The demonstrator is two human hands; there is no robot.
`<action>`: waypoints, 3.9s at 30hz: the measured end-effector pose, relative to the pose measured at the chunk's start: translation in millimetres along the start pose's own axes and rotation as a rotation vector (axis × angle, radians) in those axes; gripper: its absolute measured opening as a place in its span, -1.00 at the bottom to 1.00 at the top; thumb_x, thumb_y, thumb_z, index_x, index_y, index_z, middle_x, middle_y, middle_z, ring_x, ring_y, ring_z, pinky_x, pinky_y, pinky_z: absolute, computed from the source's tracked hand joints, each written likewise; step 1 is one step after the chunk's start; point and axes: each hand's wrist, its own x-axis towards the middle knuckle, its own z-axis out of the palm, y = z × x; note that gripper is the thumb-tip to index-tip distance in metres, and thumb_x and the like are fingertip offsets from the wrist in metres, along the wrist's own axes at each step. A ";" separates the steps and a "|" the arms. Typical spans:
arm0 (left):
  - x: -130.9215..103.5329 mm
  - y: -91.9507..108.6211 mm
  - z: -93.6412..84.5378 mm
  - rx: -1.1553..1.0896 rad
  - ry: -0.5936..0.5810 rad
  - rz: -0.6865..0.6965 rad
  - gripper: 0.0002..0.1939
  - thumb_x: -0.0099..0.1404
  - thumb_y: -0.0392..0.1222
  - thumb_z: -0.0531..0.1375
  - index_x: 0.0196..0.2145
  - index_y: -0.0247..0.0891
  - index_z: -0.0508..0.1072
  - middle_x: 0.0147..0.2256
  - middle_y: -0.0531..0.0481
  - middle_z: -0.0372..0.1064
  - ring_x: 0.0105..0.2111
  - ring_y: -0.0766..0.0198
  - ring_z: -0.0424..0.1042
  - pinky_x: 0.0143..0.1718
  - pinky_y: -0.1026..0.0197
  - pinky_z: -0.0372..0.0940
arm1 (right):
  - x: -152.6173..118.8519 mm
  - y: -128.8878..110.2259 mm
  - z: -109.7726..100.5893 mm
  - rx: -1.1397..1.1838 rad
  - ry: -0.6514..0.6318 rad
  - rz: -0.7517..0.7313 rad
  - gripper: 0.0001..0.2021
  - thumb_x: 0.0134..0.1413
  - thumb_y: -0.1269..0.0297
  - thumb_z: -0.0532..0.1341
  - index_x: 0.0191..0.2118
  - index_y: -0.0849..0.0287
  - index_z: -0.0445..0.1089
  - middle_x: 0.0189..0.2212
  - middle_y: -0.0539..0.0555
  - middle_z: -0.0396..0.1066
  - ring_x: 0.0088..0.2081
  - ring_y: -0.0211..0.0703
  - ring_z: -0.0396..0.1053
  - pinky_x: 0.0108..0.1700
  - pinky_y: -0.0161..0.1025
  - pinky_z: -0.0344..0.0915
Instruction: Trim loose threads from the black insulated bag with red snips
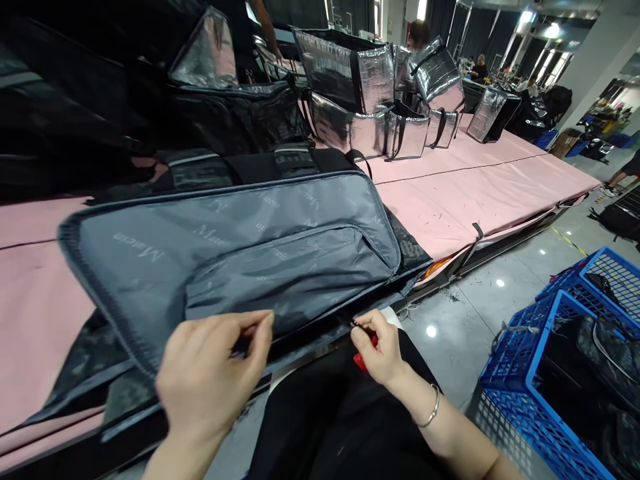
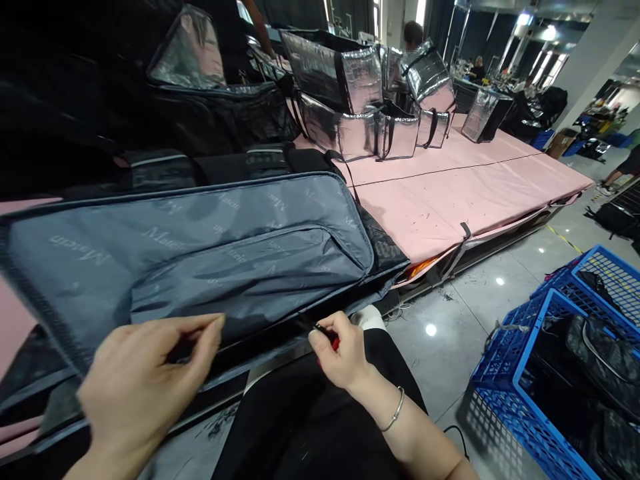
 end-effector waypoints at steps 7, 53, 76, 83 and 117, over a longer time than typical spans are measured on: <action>-38.4 22.6 -26.2 -0.604 -0.186 -0.725 -0.68 0.16 0.10 0.24 -0.56 -0.18 0.44 -0.48 0.04 0.37 -0.45 0.25 0.33 -0.36 0.20 0.24 | 7.1 29.8 10.8 0.191 0.110 0.253 -0.74 -0.06 0.16 0.30 -0.24 0.18 0.39 -0.48 -0.06 0.31 -0.46 -0.27 0.22 -0.36 -0.32 0.23; -28.3 78.5 17.1 -1.082 0.195 -1.615 -0.40 -0.46 0.26 0.47 -0.67 -0.32 0.44 -0.61 -0.03 0.40 -0.57 0.27 0.36 -0.59 0.27 0.31 | -16.9 -49.0 3.5 -0.317 -0.020 -0.276 -0.87 0.18 0.27 0.14 -0.25 0.18 0.40 -0.42 0.10 0.53 -0.42 -0.16 0.48 -0.41 -0.32 0.33; -27.9 77.8 17.5 -1.067 0.184 -1.643 -0.38 -0.52 0.28 0.46 -0.70 -0.32 0.44 -0.63 -0.01 0.36 -0.54 0.24 0.38 -0.52 0.25 0.35 | -14.5 -53.8 2.6 -0.513 -0.139 -0.279 -0.80 0.25 0.24 0.08 -0.25 0.21 0.41 -0.44 0.14 0.50 -0.44 -0.10 0.44 -0.43 -0.25 0.23; -29.9 76.0 17.6 -1.056 0.171 -1.625 -0.38 -0.50 0.28 0.46 -0.67 -0.32 0.45 -0.61 -0.04 0.39 -0.52 0.21 0.40 -0.51 0.24 0.34 | -15.4 -50.5 2.0 -0.379 -0.067 -0.248 -0.86 0.20 0.26 0.14 -0.23 0.16 0.40 -0.45 0.10 0.50 -0.45 -0.15 0.44 -0.42 -0.28 0.28; -21.0 75.1 13.1 -1.064 0.334 -1.614 -0.42 -0.43 0.16 0.50 -0.59 -0.32 0.43 -0.59 0.07 0.36 -0.56 0.32 0.33 -0.63 0.31 0.25 | 1.6 -28.6 11.2 0.392 -0.074 0.325 -0.47 0.01 0.05 0.28 -0.70 0.13 -0.04 -0.71 -0.16 -0.13 -0.62 -0.41 -0.21 -0.56 -0.30 -0.22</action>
